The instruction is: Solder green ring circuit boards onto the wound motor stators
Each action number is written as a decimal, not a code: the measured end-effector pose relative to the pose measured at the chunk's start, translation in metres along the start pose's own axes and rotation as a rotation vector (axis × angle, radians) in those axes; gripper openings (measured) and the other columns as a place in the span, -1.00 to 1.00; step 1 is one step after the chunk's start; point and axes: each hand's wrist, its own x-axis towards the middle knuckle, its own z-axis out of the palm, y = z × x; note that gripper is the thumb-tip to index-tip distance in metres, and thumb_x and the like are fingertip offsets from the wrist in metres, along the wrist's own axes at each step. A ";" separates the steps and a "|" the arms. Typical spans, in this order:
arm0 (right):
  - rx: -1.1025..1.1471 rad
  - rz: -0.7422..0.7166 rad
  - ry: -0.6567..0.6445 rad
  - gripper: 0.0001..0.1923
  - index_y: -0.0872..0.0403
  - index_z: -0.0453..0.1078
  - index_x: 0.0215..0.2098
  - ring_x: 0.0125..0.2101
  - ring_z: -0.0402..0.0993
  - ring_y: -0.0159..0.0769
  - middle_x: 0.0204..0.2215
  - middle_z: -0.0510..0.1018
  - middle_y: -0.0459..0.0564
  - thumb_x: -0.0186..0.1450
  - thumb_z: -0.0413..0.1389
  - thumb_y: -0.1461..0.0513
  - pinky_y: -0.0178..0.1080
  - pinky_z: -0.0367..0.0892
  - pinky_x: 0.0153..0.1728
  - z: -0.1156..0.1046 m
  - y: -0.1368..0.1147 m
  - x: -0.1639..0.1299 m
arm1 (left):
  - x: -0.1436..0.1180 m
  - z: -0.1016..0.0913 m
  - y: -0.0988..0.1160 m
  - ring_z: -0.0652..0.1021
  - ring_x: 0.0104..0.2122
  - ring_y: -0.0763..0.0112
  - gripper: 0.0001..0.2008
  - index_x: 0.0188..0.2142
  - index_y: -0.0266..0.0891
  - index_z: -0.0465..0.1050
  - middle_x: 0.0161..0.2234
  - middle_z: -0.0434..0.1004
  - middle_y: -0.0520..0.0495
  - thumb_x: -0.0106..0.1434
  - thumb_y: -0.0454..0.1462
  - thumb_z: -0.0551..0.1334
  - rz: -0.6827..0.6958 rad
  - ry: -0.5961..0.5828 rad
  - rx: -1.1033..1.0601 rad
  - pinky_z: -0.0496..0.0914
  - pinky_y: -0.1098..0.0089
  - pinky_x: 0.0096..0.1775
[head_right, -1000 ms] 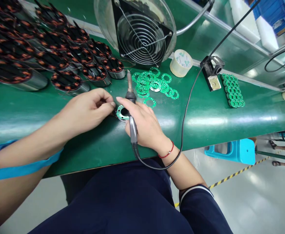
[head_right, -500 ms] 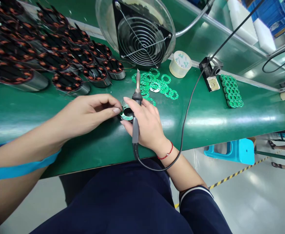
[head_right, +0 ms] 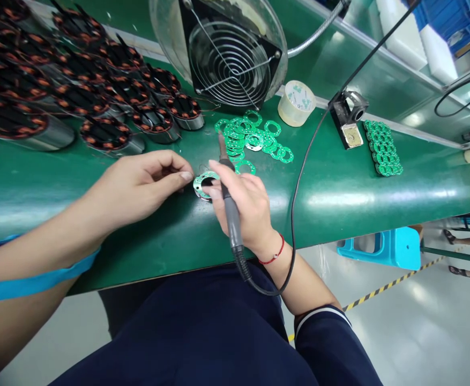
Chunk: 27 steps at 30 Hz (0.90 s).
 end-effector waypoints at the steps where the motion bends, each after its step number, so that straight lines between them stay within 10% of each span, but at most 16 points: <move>1: -0.003 0.024 0.051 -0.63 -0.09 0.30 0.30 -0.17 0.72 -0.29 -0.05 0.75 -0.05 0.58 -0.05 0.14 -0.12 0.59 -0.01 0.000 0.001 -0.002 | 0.000 0.000 0.001 0.42 -0.43 0.35 -0.75 -0.37 -0.16 0.42 -0.44 0.50 0.02 0.23 -0.05 0.14 0.007 0.003 0.024 0.33 0.35 -0.34; 6: 0.112 -0.003 0.278 -0.69 -0.09 0.43 0.12 -0.33 0.73 -0.29 -0.17 0.72 -0.05 0.58 -0.08 0.07 -0.19 0.63 -0.35 -0.001 0.006 -0.013 | -0.004 0.000 0.004 0.39 -0.43 0.36 -0.74 -0.36 -0.16 0.42 -0.41 0.49 0.00 0.25 -0.05 0.11 0.030 0.040 0.118 0.30 0.34 -0.33; 17: 0.161 -0.055 0.287 -0.77 -0.08 0.48 -0.05 -0.42 0.73 -0.33 -0.32 0.69 -0.12 0.57 -0.01 0.08 -0.28 0.62 -0.43 -0.003 0.001 -0.011 | -0.006 0.002 0.007 0.41 -0.39 0.28 -0.81 -0.38 -0.12 0.35 -0.41 0.44 -0.02 0.24 -0.10 0.10 0.068 0.072 0.162 0.31 0.27 -0.25; 27: 0.099 0.113 -0.029 -0.56 -0.08 0.15 0.38 0.17 0.61 -0.18 0.15 0.63 0.06 0.57 0.00 0.11 -0.02 0.53 0.22 0.002 0.013 -0.004 | -0.006 0.003 0.007 0.47 -0.31 0.25 -0.87 -0.40 -0.12 0.28 -0.36 0.46 -0.03 0.20 -0.14 0.12 0.091 0.092 0.189 0.39 0.24 -0.15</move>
